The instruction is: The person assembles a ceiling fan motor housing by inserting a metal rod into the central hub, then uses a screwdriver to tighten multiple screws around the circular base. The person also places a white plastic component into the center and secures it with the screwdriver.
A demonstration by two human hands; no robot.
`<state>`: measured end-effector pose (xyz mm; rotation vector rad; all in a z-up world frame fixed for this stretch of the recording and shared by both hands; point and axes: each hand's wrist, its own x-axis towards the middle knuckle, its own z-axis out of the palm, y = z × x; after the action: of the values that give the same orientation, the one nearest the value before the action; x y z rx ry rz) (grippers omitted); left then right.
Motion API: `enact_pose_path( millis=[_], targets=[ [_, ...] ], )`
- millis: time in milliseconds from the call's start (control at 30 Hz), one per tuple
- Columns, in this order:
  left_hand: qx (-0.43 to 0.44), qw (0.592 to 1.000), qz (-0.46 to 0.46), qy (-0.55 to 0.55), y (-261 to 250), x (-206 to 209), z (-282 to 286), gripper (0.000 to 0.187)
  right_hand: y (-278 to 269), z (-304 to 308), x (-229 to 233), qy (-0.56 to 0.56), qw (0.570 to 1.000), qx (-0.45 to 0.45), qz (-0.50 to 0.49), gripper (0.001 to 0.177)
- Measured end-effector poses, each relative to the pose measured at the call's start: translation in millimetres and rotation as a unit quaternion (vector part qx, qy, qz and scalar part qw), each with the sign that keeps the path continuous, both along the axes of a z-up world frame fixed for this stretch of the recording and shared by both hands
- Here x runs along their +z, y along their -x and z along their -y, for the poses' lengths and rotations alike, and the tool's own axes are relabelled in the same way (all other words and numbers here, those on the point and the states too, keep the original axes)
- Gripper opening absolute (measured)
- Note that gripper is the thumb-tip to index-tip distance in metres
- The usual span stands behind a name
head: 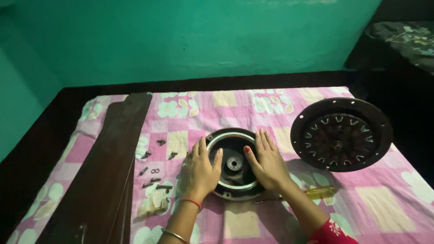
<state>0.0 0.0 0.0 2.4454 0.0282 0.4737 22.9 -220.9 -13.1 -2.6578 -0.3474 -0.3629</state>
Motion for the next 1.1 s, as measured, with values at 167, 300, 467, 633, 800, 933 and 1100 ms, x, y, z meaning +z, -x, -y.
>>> enact_pose_path(
  millis=[167, 300, 467, 633, 800, 933, 1100],
  targets=[
    [0.035, 0.998, 0.045, 0.001, 22.0, 6.2, 10.2, 0.066, -5.1, 2.1, 26.3, -0.024, 0.997, 0.068, -0.039, 0.076],
    [0.064, 0.996, 0.059, 0.007, 26.9, 4.3, 16.5, 0.066, -7.4, 4.2, 33.8, -0.040, 0.993, 0.100, -0.056, 0.073],
    [0.072, 0.996, 0.041, -0.027, 28.0, 5.3, 19.4, 0.079, -11.6, 2.4, 35.4, 0.052, 0.994, 0.099, -0.009, 0.078],
    [-0.007, 0.983, 0.108, -0.149, 9.5, 9.8, 1.5, 0.092, 5.3, -10.1, 25.9, 0.083, 0.996, 0.003, 0.027, 0.084],
    [-0.029, 0.994, 0.072, -0.071, 7.0, 4.6, 12.9, 0.084, 5.8, -19.7, 26.2, 0.065, 0.997, 0.033, 0.017, 0.091],
    [-0.015, 0.994, 0.078, -0.080, 15.2, 0.8, 15.7, 0.082, 4.2, -15.1, 30.0, 0.071, 0.996, 0.056, 0.013, 0.087],
    [-0.022, 0.995, 0.075, -0.068, 11.4, 2.7, 13.1, 0.081, 5.4, -16.8, 28.3, 0.060, 0.997, 0.048, 0.017, 0.087]
  ],
)
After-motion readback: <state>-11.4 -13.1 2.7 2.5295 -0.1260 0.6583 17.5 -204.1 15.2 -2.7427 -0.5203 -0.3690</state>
